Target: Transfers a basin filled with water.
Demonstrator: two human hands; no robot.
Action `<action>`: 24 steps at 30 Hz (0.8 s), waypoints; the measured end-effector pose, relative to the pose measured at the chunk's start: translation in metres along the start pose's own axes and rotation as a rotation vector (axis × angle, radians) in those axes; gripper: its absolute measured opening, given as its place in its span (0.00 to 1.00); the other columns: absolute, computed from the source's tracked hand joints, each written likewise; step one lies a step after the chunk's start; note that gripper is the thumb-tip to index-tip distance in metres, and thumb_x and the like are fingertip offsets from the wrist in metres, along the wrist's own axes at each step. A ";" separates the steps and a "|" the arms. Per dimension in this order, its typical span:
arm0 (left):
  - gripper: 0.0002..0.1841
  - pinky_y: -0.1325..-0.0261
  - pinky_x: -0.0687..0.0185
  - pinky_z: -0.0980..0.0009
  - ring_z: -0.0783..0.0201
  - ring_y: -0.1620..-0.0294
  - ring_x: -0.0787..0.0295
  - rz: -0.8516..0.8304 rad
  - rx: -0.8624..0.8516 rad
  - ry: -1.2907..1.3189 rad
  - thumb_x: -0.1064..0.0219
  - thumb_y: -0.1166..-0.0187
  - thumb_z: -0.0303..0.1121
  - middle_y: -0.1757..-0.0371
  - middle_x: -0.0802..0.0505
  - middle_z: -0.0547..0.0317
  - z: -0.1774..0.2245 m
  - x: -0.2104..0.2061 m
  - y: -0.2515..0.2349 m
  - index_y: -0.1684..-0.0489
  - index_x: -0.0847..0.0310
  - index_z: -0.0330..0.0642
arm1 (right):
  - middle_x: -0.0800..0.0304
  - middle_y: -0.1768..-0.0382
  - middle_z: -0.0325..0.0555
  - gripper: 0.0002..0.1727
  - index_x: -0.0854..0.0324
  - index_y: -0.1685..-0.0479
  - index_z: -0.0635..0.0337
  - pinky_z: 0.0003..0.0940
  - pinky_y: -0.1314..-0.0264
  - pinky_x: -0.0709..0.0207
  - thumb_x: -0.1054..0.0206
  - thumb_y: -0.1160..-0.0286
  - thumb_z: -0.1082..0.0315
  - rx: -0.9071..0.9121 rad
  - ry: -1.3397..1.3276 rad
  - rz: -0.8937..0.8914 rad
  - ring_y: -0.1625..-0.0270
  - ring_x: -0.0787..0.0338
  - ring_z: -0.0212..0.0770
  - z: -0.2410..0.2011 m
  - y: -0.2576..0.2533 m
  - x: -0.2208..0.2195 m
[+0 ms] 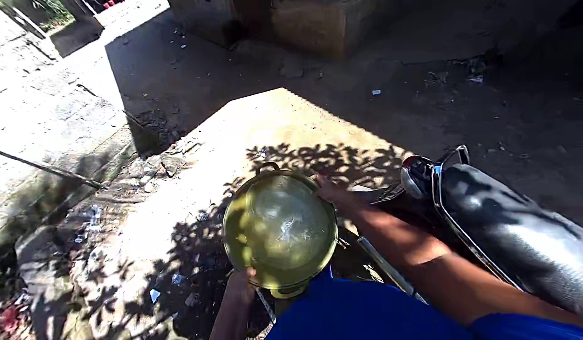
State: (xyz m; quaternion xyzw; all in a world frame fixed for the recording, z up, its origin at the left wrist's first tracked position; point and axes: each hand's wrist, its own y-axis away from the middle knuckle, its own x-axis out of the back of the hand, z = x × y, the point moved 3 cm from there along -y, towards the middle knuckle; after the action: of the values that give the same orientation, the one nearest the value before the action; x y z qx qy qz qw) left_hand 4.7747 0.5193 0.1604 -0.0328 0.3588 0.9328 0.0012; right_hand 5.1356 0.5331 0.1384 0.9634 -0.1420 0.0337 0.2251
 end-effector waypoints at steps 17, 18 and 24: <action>0.15 0.64 0.11 0.51 0.48 0.62 0.10 -0.202 0.214 -0.329 0.46 0.23 0.18 0.55 0.12 0.39 0.280 -0.296 -0.327 0.40 0.30 0.34 | 0.24 0.24 0.67 0.24 0.30 0.21 0.72 0.49 0.19 0.32 0.41 0.12 0.70 -0.241 -0.099 0.264 0.23 0.23 0.54 -0.100 -0.361 0.153; 0.12 0.61 0.11 0.53 0.52 0.61 0.10 -0.280 0.136 -0.309 0.45 0.24 0.18 0.58 0.11 0.43 0.283 -0.304 -0.349 0.45 0.28 0.34 | 0.27 0.21 0.69 0.26 0.32 0.19 0.72 0.53 0.15 0.36 0.39 0.15 0.71 -0.188 -0.066 0.298 0.19 0.26 0.58 -0.121 -0.371 0.168; 0.18 0.52 0.10 0.53 0.55 0.53 0.09 -0.378 -0.122 -0.235 0.46 0.22 0.17 0.49 0.11 0.43 0.328 -0.412 -0.411 0.33 0.31 0.33 | 0.13 0.35 0.58 0.25 0.27 0.23 0.58 0.56 0.31 0.20 0.39 0.20 0.77 0.154 -0.097 0.449 0.35 0.12 0.52 -0.240 -0.417 0.254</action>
State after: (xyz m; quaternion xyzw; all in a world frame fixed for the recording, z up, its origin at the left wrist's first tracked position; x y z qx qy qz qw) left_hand 5.1765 1.0525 0.1536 0.0095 0.2865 0.9334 0.2158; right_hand 5.4989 0.9313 0.2096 0.9224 -0.3603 0.0473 0.1307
